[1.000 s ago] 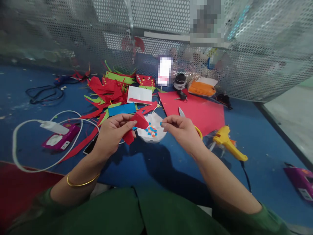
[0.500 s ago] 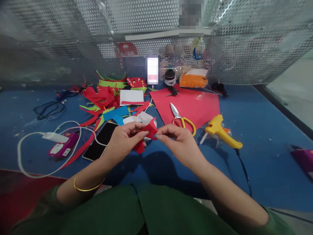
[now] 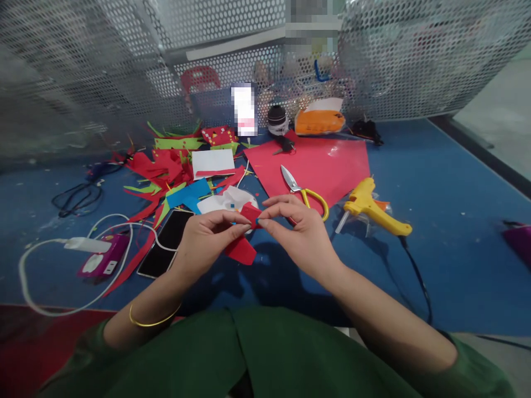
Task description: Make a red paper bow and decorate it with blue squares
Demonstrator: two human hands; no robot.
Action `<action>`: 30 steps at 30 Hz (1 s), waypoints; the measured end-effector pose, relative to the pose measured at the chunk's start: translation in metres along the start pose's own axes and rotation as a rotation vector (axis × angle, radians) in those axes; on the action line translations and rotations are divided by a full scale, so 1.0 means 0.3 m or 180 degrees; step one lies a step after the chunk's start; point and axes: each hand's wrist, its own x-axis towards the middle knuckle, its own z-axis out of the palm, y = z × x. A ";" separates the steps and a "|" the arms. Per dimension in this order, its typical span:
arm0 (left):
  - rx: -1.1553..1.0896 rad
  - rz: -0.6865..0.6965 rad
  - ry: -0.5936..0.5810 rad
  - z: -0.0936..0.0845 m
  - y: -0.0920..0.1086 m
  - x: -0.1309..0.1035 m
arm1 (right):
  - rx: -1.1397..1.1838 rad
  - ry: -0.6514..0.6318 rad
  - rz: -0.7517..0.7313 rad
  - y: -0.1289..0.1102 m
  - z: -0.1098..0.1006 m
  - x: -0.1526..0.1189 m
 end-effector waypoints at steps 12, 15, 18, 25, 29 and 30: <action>-0.0107 -0.0031 -0.0147 0.005 -0.032 -0.005 | -0.0349 0.0144 -0.0293 0.007 0.034 -0.020; -0.0140 -0.0068 -0.0203 0.007 -0.036 -0.004 | -0.0383 0.0130 -0.0280 0.011 0.038 -0.020; -0.0149 -0.0012 -0.0192 0.008 -0.034 -0.004 | -0.0439 0.0126 -0.0288 0.009 0.037 -0.020; 0.0032 0.0162 -0.0280 0.001 -0.025 -0.005 | -0.0604 0.0163 -0.0300 0.000 0.023 -0.015; 0.0167 0.0319 -0.0302 0.000 -0.028 -0.004 | -0.0650 0.0015 -0.0202 0.005 0.025 -0.015; 0.0188 0.0337 -0.0305 0.001 -0.028 -0.004 | -0.0651 -0.0017 -0.0194 0.005 0.026 -0.015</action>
